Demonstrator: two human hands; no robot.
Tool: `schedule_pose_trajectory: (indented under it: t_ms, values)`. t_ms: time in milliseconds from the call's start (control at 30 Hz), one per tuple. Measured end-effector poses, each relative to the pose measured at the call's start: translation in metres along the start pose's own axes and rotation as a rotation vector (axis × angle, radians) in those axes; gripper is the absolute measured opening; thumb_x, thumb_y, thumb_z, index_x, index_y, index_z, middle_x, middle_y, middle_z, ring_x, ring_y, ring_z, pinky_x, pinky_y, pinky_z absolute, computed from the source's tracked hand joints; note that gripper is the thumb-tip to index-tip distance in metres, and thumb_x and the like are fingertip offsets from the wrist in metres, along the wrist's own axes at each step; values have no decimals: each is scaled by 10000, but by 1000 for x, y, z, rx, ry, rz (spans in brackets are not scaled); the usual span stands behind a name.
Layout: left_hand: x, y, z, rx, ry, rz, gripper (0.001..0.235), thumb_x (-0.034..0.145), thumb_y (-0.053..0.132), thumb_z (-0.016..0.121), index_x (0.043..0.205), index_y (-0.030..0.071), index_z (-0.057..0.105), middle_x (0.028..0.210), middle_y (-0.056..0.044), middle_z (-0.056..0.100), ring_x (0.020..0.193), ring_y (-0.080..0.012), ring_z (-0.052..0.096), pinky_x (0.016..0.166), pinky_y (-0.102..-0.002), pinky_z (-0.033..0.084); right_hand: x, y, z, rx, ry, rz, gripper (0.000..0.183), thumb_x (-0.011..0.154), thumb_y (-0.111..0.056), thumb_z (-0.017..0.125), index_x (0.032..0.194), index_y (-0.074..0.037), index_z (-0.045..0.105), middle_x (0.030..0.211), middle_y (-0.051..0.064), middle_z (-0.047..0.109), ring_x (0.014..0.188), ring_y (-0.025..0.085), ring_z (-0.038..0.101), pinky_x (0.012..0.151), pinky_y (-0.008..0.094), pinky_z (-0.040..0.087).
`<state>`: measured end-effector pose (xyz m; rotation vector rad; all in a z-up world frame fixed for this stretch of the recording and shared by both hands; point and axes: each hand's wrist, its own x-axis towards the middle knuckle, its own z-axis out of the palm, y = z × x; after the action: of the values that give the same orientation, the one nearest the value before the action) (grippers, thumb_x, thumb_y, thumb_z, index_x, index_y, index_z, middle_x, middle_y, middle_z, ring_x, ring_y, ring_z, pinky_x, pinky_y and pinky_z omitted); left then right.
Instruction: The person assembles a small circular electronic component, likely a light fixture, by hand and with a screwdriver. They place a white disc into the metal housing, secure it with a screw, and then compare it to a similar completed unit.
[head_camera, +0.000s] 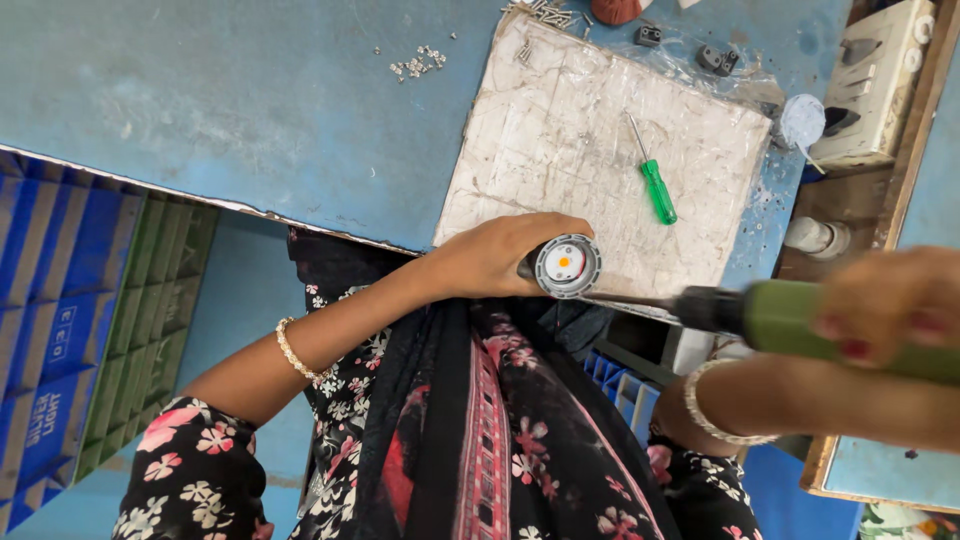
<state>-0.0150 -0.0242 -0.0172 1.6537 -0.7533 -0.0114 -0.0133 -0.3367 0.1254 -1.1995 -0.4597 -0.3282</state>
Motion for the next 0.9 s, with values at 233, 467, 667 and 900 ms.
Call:
schedule_pose_trajectory:
  t_ms: [233, 467, 667, 900]
  values:
    - [1, 2, -3, 28, -36, -4, 640, 829, 205, 810, 1391, 64, 540, 1363, -148, 639, 1270, -329, 634, 1088, -408, 496, -29, -15, -160, 146, 38, 38, 220, 1070, -225, 484, 958, -40, 439, 780, 60, 410, 514, 128, 409, 532, 278, 388]
    - [1, 7, -2, 66, -6, 12, 613, 829, 203, 809, 1379, 75, 570, 1379, -136, 644, 1282, -323, 636, 1099, -409, 499, -19, -7, -157, 145, 53, 38, 378, 1114, -300, 494, 827, -61, 432, 779, 46, 425, 585, 131, 445, 600, 262, 397]
    - [2, 12, -3, 81, 4, -6, 676, 759, 206, 863, 1360, 82, 579, 1344, -123, 664, 1246, -315, 654, 1066, -402, 516, -12, -6, -83, 175, 90, 50, 331, 1088, -321, 504, 961, -22, 438, 772, 70, 409, 560, 160, 433, 584, 305, 391]
    - [2, 16, -2, 115, 37, 12, 687, 752, 245, 900, 1337, 75, 581, 1265, -128, 673, 1185, -322, 665, 1017, -406, 525, -7, -15, -47, 169, 94, 91, 215, 1095, -204, 539, 1156, -6, 484, 755, 89, 411, 526, 189, 406, 556, 333, 371]
